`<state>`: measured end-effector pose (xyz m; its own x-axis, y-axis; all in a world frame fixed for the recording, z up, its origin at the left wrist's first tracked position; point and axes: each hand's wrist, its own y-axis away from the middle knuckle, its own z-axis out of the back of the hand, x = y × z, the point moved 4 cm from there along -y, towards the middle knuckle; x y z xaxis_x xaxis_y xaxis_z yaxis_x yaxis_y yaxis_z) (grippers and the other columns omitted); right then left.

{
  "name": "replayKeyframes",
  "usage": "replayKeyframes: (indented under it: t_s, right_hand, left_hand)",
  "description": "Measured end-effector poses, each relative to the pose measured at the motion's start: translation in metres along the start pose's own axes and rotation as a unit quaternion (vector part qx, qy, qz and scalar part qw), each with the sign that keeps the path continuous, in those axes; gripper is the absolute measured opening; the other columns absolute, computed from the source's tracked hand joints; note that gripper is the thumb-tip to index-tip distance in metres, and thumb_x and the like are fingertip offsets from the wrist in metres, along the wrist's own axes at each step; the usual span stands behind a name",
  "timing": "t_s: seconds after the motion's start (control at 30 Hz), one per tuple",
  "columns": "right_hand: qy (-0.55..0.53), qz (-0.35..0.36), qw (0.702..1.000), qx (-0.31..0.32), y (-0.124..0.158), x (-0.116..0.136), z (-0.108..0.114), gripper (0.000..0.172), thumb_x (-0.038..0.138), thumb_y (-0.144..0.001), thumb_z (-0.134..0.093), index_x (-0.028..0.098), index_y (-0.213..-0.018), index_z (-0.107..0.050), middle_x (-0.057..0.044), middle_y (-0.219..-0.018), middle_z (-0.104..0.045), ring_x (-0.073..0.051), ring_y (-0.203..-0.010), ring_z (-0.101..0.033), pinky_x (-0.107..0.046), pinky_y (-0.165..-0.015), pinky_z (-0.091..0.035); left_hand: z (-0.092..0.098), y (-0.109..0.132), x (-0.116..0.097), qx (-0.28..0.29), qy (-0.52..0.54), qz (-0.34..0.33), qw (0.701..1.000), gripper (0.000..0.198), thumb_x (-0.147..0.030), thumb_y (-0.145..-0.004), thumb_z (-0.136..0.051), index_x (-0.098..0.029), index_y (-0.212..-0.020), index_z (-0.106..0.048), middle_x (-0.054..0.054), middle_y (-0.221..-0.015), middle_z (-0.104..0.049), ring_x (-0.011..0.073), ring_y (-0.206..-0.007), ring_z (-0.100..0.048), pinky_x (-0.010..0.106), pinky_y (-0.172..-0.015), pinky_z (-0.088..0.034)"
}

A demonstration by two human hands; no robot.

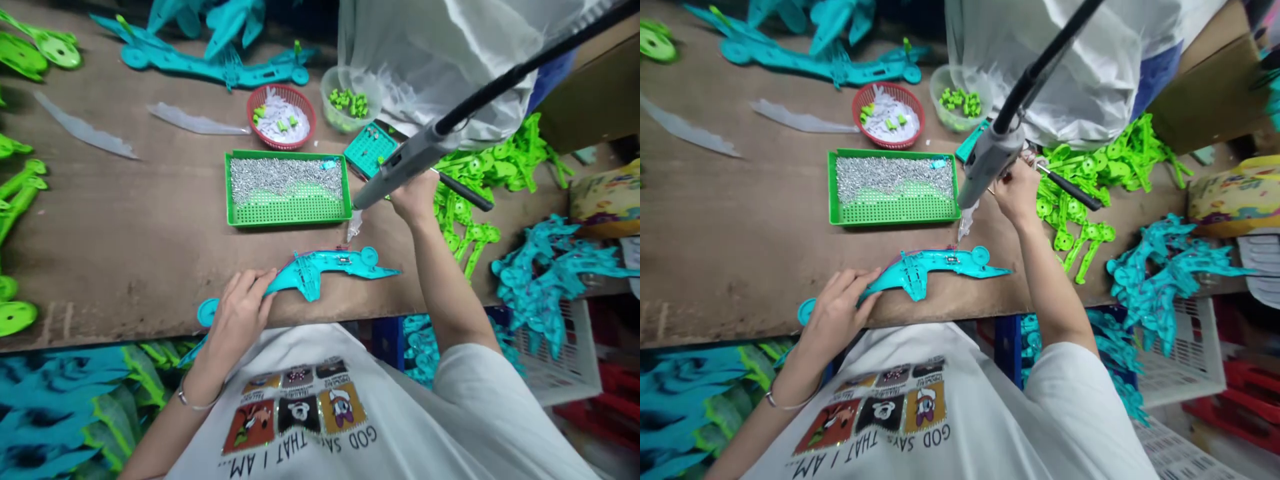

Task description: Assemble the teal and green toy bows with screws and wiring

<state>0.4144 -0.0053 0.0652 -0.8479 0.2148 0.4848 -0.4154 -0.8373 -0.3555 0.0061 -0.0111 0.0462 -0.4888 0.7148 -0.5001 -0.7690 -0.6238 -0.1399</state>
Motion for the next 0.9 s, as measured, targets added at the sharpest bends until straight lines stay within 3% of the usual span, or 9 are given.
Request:
replayKeyframes:
  t_s: [0.1, 0.17, 0.33, 0.5, 0.63, 0.9]
  right_hand:
    - [-0.072, -0.097, 0.991, -0.05, 0.065, 0.025, 0.026, 0.006, 0.023, -0.08, -0.068, 0.02, -0.081, -0.074, -0.003, -0.08, -0.076, -0.019, -0.073, -0.071, -0.036, -0.074, -0.059]
    - [-0.133, -0.117, 0.982, -0.067, 0.108, 0.055, 0.034, 0.007, 0.024, -0.082, -0.069, 0.022, -0.081, -0.076, -0.003, -0.083, -0.078, -0.02, -0.079, -0.074, -0.035, -0.076, -0.061]
    - [-0.27, -0.162, 0.949, -0.017, 0.178, 0.114, 0.005, 0.009, 0.022, -0.085, -0.072, 0.025, -0.093, -0.077, -0.002, -0.092, -0.08, -0.018, -0.085, -0.077, -0.033, -0.081, -0.064]
    - [-0.205, -0.191, 0.957, -0.071, 0.187, 0.116, -0.021, 0.006, 0.024, -0.087, -0.068, 0.024, -0.088, -0.074, -0.001, -0.091, -0.08, -0.017, -0.08, -0.075, -0.032, -0.079, -0.064]
    - [-0.149, -0.221, 0.961, -0.074, 0.183, 0.112, -0.022, 0.006, 0.028, -0.085, -0.068, 0.024, -0.086, -0.071, -0.002, -0.086, -0.078, -0.017, -0.073, -0.074, -0.031, -0.072, -0.063]
    - [-0.141, -0.231, 0.961, -0.061, 0.179, 0.12, -0.022, 0.008, 0.028, -0.082, -0.067, 0.026, -0.078, -0.061, -0.001, -0.081, -0.075, -0.018, -0.069, -0.071, -0.032, -0.066, -0.063]
  left_hand:
    - [0.001, 0.002, -0.001, -0.002, -0.002, -0.005, 1.0, 0.033, -0.018, -0.098, -0.056, -0.014, -0.13, -0.06, 0.009, -0.105, -0.065, 0.0256, -0.095, -0.059, 0.039, -0.086, -0.052]
    - [0.001, 0.003, -0.002, 0.0, -0.003, -0.006, 1.0, 0.033, -0.018, -0.098, -0.057, -0.014, -0.13, -0.06, 0.009, -0.106, -0.064, 0.0255, -0.096, -0.06, 0.038, -0.085, -0.052]
    - [0.001, 0.006, -0.008, -0.005, -0.011, -0.006, 1.0, 0.034, -0.018, -0.098, -0.056, -0.013, -0.132, -0.06, 0.01, -0.105, -0.065, 0.0256, -0.097, -0.06, 0.038, -0.086, -0.051]
    - [0.001, 0.008, -0.012, -0.016, -0.017, -0.006, 1.0, 0.034, -0.018, -0.098, -0.057, -0.013, -0.131, -0.06, 0.01, -0.104, -0.064, 0.0251, -0.094, -0.06, 0.037, -0.086, -0.052]
    - [0.0, 0.011, -0.01, -0.021, -0.007, 0.004, 1.0, 0.034, -0.02, -0.098, -0.056, -0.017, -0.132, -0.06, 0.009, -0.104, -0.064, 0.0248, -0.094, -0.06, 0.038, -0.086, -0.052]
    - [-0.004, 0.013, -0.007, -0.017, 0.035, 0.029, 0.999, 0.038, -0.022, -0.098, -0.053, -0.022, -0.136, -0.059, 0.009, -0.106, -0.065, 0.0255, -0.097, -0.061, 0.041, -0.088, -0.052]
